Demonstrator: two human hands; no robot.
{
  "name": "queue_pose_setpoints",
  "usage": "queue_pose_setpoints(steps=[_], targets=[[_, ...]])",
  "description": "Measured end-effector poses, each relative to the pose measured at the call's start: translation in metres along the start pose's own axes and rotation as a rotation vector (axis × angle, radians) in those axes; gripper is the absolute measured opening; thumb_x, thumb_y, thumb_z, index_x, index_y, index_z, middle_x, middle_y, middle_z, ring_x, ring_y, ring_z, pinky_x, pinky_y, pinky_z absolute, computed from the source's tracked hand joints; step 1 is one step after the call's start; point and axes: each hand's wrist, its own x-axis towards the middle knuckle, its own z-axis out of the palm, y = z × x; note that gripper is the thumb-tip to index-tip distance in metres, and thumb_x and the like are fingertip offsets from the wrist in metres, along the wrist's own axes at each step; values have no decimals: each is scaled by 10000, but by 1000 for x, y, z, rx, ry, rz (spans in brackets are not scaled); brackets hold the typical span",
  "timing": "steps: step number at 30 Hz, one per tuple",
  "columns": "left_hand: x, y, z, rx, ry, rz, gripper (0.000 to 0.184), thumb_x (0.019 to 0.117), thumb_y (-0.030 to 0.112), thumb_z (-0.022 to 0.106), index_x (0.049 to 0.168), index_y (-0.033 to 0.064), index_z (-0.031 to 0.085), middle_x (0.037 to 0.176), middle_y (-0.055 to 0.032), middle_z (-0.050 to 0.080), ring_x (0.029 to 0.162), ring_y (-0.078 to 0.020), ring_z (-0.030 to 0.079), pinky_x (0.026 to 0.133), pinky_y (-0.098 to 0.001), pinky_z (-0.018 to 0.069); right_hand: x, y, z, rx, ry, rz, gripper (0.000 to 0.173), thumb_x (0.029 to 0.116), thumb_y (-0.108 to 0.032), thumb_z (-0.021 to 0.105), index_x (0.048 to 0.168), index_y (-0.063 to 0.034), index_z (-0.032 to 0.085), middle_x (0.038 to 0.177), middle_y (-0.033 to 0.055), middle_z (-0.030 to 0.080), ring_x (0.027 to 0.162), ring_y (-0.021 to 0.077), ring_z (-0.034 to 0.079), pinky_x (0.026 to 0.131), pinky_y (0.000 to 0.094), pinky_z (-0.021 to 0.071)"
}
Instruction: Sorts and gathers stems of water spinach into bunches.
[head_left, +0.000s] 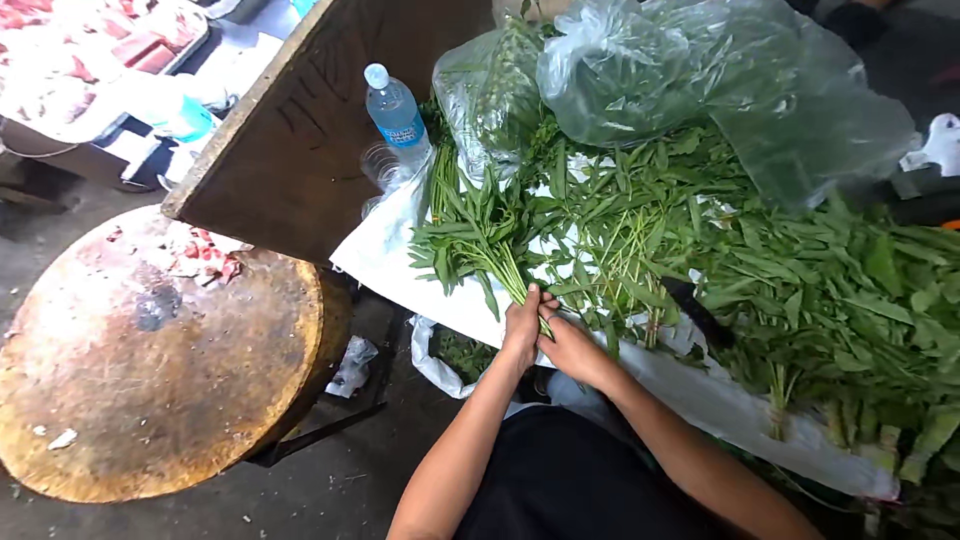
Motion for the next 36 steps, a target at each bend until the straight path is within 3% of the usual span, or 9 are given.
queue_pose_setpoints(steps=[4, 13, 18, 21, 24, 28, 30, 32, 36], targets=[[7, 1, -11, 38, -54, -39, 462, 1122, 326, 403, 1077, -64, 646, 887, -162, 734, 809, -229, 728, 773, -388, 613, 12, 22, -30, 528, -194, 141, 409, 1087, -225, 479, 1433, -11, 519, 1320, 189, 619, 1046, 265, 688, 877, 447, 590], [10, -1, -7, -64, 14, -14, 295, 1079, 264, 539, 1022, -25, 560, 709, -112, 643, 631, -229, 697, 665, -387, 636, 5, 26, -35, 329, -151, 141, 207, 986, -192, 682, 1093, -15, 686, 792, 24, 667, 560, 65, 597, 532, 222, 522], [13, -10, -5, -39, 30, 31, 290, 1066, 252, 566, 950, -10, 603, 695, -83, 623, 594, -152, 615, 596, -302, 563, 13, 18, -26, 337, -16, 129, 223, 953, -210, 725, 1076, -26, 694, 817, 29, 672, 576, 60, 595, 539, 227, 519], [14, -9, -4, -48, 10, 5, 384, 1100, 325, 470, 1042, -23, 623, 828, -127, 689, 741, -202, 684, 714, -361, 596, 20, 21, -18, 218, -25, 45, 491, 963, -257, 695, 1372, -10, 580, 1272, 149, 660, 1073, 188, 673, 936, 372, 557], [14, -10, -5, -61, -49, -24, 413, 1117, 314, 421, 1154, -44, 623, 965, -166, 735, 856, -229, 720, 800, -379, 595, 23, 17, -9, -11, -79, -22, 508, 1012, -224, 587, 1449, 23, 510, 1380, 209, 602, 1290, 286, 578, 1117, 465, 435], [7, -2, -11, 285, -122, -3, 401, 1092, 337, 495, 1209, -28, 615, 1022, -150, 716, 920, -209, 699, 850, -385, 583, 20, 12, -3, -33, -69, 41, 393, 1053, -215, 488, 1356, 33, 525, 1248, 213, 638, 1179, 298, 628, 1033, 490, 485], [-5, 19, -23, 738, -208, 29, 583, 1080, 502, 436, 1313, -13, 578, 1086, -162, 695, 968, -225, 701, 873, -421, 594, 17, 16, -10, 208, -94, 77, 344, 1035, -186, 490, 1326, -7, 534, 1016, 109, 641, 878, 183, 631, 805, 382, 527], [-30, 43, -32, 1301, -195, 241, 628, 1046, 573, 426, 1277, 35, 652, 1116, -152, 717, 1053, -281, 693, 946, -530, 543, 12, 22, -22, 517, -166, 92, 256, 1022, -156, 479, 1247, -52, 542, 807, 4, 572, 606, 84, 519, 564, 263, 457], [-56, 68, -29, 1852, -343, 1257, 456, 950, 140, 630, 1405, 155, 607, 1380, -187, 619, 1361, -449, 503, 1099, -749, 311, -4, 27, -54, 742, -450, 36, 103, 1011, -136, 480, 1075, -87, 544, 761, -12, 577, 598, 79, 562, 586, 246, 516]])
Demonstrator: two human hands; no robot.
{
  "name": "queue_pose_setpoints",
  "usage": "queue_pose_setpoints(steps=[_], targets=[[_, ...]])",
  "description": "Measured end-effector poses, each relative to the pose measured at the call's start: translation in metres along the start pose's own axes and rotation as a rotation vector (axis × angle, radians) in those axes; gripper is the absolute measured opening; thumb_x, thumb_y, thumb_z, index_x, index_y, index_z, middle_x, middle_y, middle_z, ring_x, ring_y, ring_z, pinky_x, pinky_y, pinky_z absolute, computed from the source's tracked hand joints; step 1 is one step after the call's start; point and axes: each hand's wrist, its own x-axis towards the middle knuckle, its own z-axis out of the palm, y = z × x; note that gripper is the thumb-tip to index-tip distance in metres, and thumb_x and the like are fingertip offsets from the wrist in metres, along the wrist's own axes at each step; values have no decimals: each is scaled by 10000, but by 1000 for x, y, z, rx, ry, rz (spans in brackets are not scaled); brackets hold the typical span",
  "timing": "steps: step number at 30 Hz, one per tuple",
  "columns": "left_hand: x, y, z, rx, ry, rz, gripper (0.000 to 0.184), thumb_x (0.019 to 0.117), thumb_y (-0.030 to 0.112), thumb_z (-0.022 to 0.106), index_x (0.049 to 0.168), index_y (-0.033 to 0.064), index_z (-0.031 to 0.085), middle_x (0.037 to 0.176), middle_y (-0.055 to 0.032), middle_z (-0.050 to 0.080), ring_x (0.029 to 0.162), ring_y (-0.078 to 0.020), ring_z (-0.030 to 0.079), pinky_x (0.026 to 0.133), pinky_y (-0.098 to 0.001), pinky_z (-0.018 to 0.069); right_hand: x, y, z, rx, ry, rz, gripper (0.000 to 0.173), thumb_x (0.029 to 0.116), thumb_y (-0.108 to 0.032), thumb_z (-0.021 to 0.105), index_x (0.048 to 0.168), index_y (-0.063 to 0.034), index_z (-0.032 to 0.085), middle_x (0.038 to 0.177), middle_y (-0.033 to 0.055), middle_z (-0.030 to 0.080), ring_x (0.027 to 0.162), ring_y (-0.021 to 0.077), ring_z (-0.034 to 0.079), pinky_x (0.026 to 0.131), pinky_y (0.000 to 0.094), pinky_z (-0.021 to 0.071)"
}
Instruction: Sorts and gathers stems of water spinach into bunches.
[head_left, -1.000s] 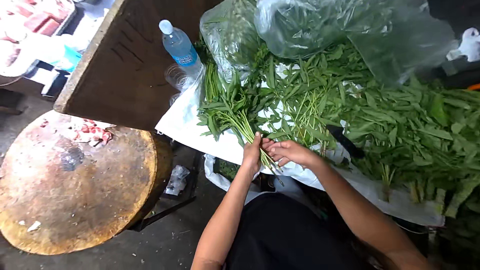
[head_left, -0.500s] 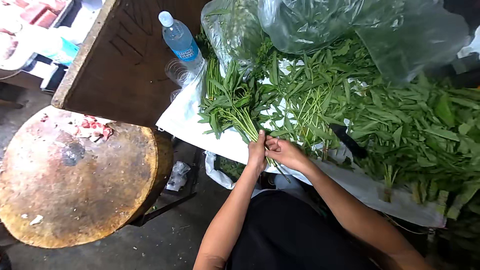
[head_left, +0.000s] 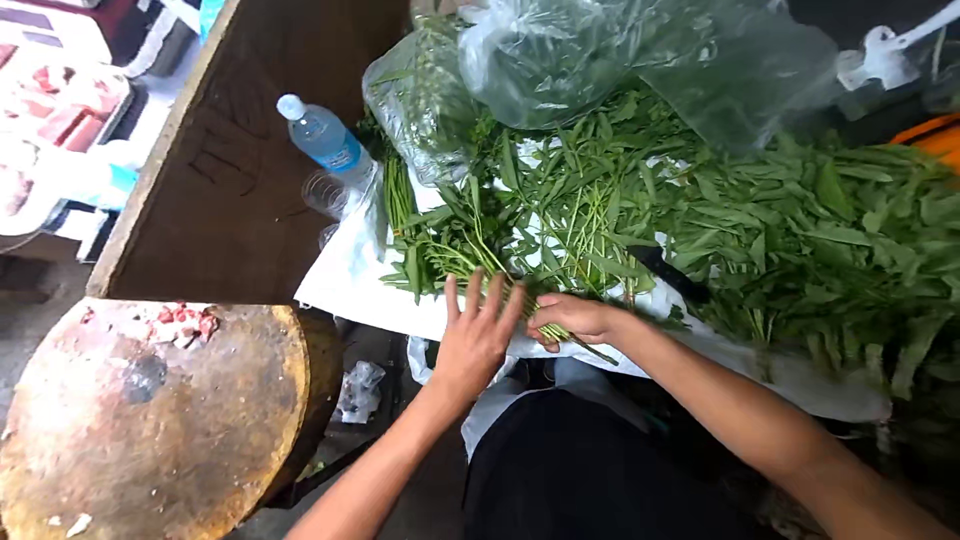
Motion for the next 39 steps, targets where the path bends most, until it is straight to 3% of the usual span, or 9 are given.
queue_pose_setpoints(steps=[2, 4, 5, 8, 11, 13, 18, 27, 39], targets=[[23, -7, -4, 65, -22, 286, 420, 960, 49, 621, 1377, 106, 611, 1270, -222, 667, 1347, -485, 508, 1144, -775, 234, -12, -13, 5, -63, -153, -35, 131, 992, -133, 478, 926, -94, 584, 720, -11, 600, 581, 82, 576, 570, 257, 524], [51, -17, -12, 23, -80, 408, 102, 951, 93, 654, 1036, 43, 682, 858, -130, 719, 921, -351, 725, 1034, -635, 476, -28, -39, 4, -161, -229, -57, 206, 1041, -200, 446, 1108, -60, 582, 773, -7, 643, 621, 91, 630, 609, 283, 579], [61, -22, -24, -69, -158, 370, 97, 904, 99, 705, 970, 31, 688, 769, -124, 701, 780, -328, 724, 845, -568, 562, -37, -51, -7, -201, -209, -67, 342, 1074, -298, 407, 1227, -44, 577, 841, 8, 679, 682, 110, 666, 657, 310, 602], [67, -43, -78, -402, -170, -55, 175, 891, 10, 676, 1064, 8, 704, 830, -151, 709, 711, -295, 700, 667, -514, 581, -71, -66, -74, -384, 205, -79, 606, 1088, -539, 307, 1331, -77, 616, 1015, 81, 725, 865, 200, 715, 775, 425, 609], [60, -70, -116, -931, 135, -570, 182, 1045, 181, 567, 1110, 51, 677, 661, -8, 617, 487, -106, 580, 483, -299, 557, -91, -12, -160, -701, 755, -29, 401, 1079, -337, 519, 1287, -7, 619, 1163, 258, 659, 1030, 405, 660, 914, 635, 516], [51, -73, -119, -1282, 320, -728, 179, 1066, 260, 533, 1067, 106, 624, 539, 65, 430, 401, -52, 446, 417, -232, 479, -95, 40, -193, -886, 871, 114, 449, 997, -243, 652, 1308, 74, 587, 1309, 357, 566, 1213, 528, 556, 1017, 715, 426], [77, -67, -75, -1385, 258, -1047, 311, 1087, 352, 480, 954, 92, 588, 561, 36, 446, 409, -79, 419, 403, -255, 441, -90, 85, -184, -915, 1010, 194, 627, 880, -93, 734, 1435, 59, 485, 1409, 374, 492, 1282, 564, 505, 1030, 734, 413], [96, 14, 25, -831, -432, -982, 425, 1062, 417, 545, 1278, 52, 572, 766, -93, 562, 532, -177, 516, 544, -358, 499, -176, 32, -136, -859, 997, 203, 428, 985, -204, 625, 1337, 30, 558, 1107, 325, 644, 1036, 508, 630, 874, 717, 470], [172, 70, 42, -719, -351, -878, 349, 1057, 342, 528, 987, 23, 650, 765, -147, 609, 622, -269, 593, 594, -472, 512, -69, -76, -111, -1300, 883, -198, 324, 941, -341, 681, 1130, -78, 687, 847, 167, 703, 786, 395, 698, 637, 598, 532]])
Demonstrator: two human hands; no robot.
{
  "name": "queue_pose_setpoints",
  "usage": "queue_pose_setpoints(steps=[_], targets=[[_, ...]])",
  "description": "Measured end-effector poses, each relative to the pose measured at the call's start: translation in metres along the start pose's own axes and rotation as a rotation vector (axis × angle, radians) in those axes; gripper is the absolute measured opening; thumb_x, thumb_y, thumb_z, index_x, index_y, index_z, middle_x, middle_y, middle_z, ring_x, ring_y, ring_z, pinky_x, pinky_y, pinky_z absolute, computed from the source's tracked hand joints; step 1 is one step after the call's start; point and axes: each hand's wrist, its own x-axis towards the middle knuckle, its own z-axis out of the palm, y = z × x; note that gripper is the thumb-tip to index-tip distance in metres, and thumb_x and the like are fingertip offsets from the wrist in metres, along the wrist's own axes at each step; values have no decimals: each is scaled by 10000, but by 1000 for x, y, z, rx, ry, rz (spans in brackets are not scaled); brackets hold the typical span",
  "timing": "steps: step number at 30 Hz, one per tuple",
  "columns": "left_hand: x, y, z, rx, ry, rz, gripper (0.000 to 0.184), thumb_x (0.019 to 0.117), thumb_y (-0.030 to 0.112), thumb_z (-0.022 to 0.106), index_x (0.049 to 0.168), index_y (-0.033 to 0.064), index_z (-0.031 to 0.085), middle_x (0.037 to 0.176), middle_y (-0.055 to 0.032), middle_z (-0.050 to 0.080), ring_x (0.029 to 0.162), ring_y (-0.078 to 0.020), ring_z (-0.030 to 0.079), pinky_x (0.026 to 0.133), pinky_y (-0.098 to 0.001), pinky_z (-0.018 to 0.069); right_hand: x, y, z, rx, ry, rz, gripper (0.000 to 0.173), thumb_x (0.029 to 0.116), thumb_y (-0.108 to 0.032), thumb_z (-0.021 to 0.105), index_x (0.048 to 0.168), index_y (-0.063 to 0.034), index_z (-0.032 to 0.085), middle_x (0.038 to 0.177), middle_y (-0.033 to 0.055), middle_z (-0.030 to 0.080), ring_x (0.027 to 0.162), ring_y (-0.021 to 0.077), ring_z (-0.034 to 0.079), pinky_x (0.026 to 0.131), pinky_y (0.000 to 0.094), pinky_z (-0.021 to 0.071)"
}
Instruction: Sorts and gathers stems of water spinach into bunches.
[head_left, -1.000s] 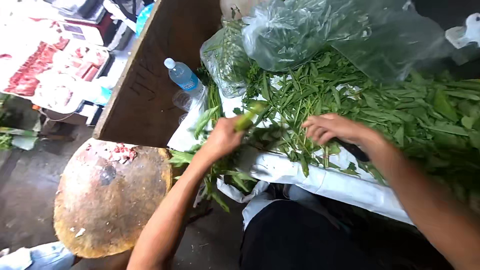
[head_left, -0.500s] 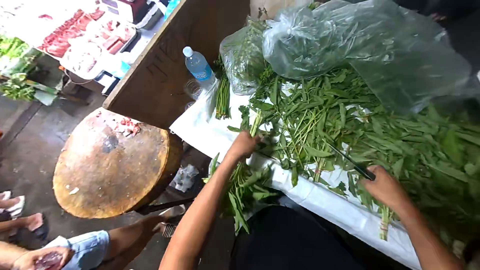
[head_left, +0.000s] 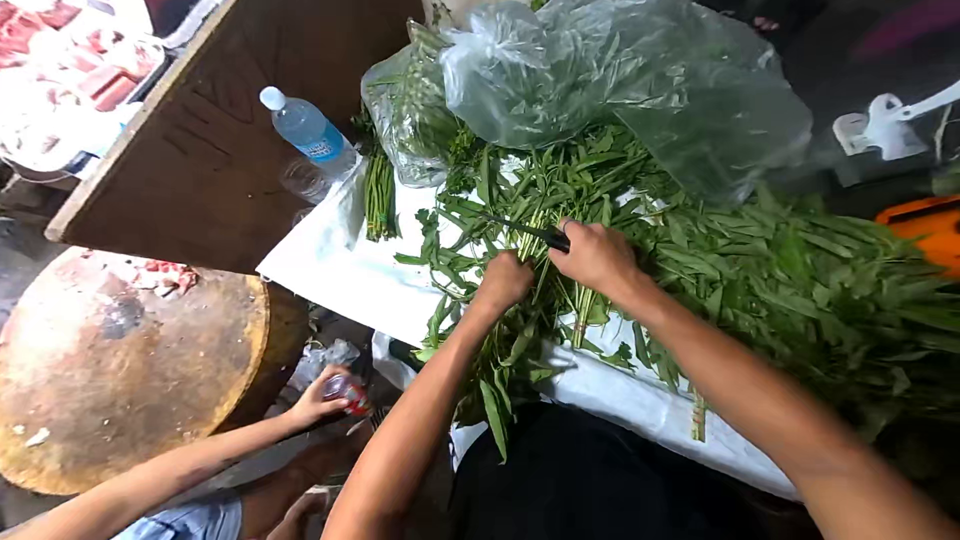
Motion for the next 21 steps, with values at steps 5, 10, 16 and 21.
queue_pose_setpoints(steps=[5, 10, 16, 21], targets=[[-16, -2, -1, -92, 24, 26, 321, 1053, 351, 548, 1068, 50, 658, 769, -143, 612, 589, -262, 570, 547, -455, 492, 19, 36, 3, -43, -47, -94, 231, 899, -362, 678, 922, -132, 672, 723, 116, 656, 683, 352, 675, 537, 566, 496], [-14, -13, -32, -385, -73, -7, 290, 1074, 336, 532, 975, 72, 601, 572, -14, 453, 411, -113, 415, 411, -273, 396, 19, 161, 9, -55, -259, 279, 334, 945, -340, 662, 1067, -35, 721, 997, 269, 698, 973, 491, 666, 798, 727, 489], [4, -10, -40, -819, -493, 68, 331, 1089, 328, 484, 830, 123, 507, 525, 49, 366, 369, -49, 365, 361, -203, 390, 8, 84, -9, 194, 17, 153, 200, 926, -231, 671, 971, -37, 674, 761, 172, 640, 730, 364, 647, 647, 595, 502], [15, -6, -29, -1020, -750, 167, 410, 1085, 410, 432, 764, 168, 510, 509, 92, 351, 376, -21, 378, 380, -184, 396, 5, 38, -13, 220, 300, -166, 182, 859, -238, 711, 851, -68, 646, 626, 81, 586, 554, 265, 600, 492, 482, 476]])
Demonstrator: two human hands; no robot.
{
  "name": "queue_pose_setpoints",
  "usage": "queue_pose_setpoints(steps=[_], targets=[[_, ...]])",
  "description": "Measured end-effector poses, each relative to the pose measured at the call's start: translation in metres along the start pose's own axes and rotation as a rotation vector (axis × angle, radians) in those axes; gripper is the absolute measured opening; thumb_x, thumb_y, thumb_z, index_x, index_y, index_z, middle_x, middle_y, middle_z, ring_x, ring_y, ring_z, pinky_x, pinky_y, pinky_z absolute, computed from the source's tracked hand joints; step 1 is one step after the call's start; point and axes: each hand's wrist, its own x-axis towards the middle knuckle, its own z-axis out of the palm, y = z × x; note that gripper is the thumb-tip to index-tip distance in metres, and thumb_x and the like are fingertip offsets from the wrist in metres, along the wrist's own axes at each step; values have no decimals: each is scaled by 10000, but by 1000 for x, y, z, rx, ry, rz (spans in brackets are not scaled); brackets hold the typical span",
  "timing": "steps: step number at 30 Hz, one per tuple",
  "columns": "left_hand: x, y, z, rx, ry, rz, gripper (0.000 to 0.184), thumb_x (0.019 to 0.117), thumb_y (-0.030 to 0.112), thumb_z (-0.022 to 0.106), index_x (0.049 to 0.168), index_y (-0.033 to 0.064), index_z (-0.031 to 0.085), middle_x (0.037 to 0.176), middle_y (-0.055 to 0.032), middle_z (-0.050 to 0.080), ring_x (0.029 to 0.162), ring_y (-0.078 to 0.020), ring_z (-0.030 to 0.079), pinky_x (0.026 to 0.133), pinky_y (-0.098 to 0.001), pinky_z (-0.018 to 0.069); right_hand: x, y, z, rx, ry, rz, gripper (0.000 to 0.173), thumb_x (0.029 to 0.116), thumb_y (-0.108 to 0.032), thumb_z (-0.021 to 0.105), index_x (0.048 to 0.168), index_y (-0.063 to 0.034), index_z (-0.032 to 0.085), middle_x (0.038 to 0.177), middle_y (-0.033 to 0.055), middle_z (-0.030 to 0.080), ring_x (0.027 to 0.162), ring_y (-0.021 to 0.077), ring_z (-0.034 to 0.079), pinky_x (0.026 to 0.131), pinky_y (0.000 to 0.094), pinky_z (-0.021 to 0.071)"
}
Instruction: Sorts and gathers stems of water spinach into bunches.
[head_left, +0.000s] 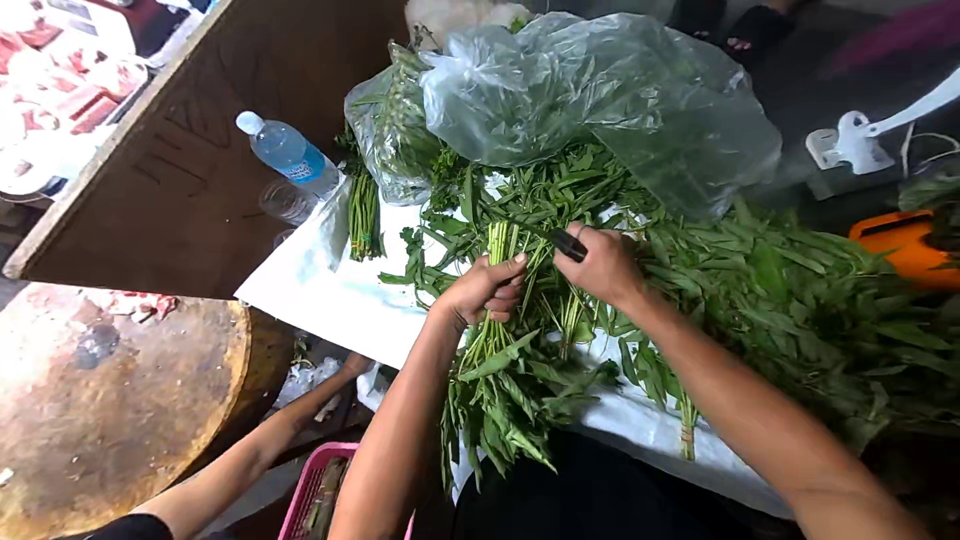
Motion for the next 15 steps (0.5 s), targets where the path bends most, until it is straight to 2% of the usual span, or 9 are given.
queue_pose_setpoints(steps=[3, 5, 7, 8, 10, 12, 15], targets=[[2, -5, 11, 121, -5, 87, 243, 1040, 319, 546, 885, 143, 609, 503, 99, 396, 384, -17, 410, 394, -187, 412, 2, -7, 0, 53, 47, -20, 192, 877, -257, 709, 882, -79, 638, 640, 60, 577, 552, 226, 590, 493, 439, 488], [-7, -4, 33, 403, 129, 235, 132, 961, 247, 669, 922, 122, 687, 564, 89, 510, 443, -13, 451, 439, -197, 416, 1, -2, -2, 126, 44, 86, 257, 924, -302, 684, 964, -50, 655, 695, 91, 601, 613, 251, 608, 557, 484, 513], [-21, -6, 61, 698, 219, 398, 146, 948, 248, 726, 955, 103, 732, 748, 91, 662, 631, 17, 574, 612, -200, 506, -5, 12, 0, 183, 13, 187, 337, 929, -343, 664, 1039, -24, 654, 760, 123, 623, 690, 271, 626, 640, 518, 526], [-28, -8, 74, 807, 222, 471, 172, 953, 246, 730, 956, 75, 744, 809, 68, 701, 720, 16, 624, 702, -215, 544, -10, 22, 2, 215, -33, 242, 360, 926, -343, 666, 1065, -12, 647, 809, 141, 636, 747, 280, 635, 695, 522, 529], [-36, -8, 92, 955, 197, 603, 179, 969, 212, 715, 957, 36, 747, 849, 11, 721, 796, -1, 651, 773, -225, 551, -23, 47, 13, 252, -166, 337, 423, 923, -331, 669, 1183, 3, 651, 1041, 186, 679, 975, 299, 663, 888, 525, 539], [-43, -9, 102, 1022, 188, 692, 152, 970, 161, 700, 970, 13, 740, 879, -35, 735, 846, -38, 678, 819, -244, 561, -49, 72, 31, 199, -270, 383, 440, 929, -281, 675, 1246, 24, 654, 1238, 223, 654, 1173, 341, 628, 1041, 530, 491], [-46, -7, 105, 1064, 212, 735, 114, 959, 107, 680, 971, 6, 731, 886, -52, 739, 859, -51, 690, 817, -242, 563, -78, 97, 55, -12, -411, 403, 431, 942, -225, 680, 1290, 29, 655, 1311, 252, 617, 1252, 399, 583, 1084, 566, 448]])
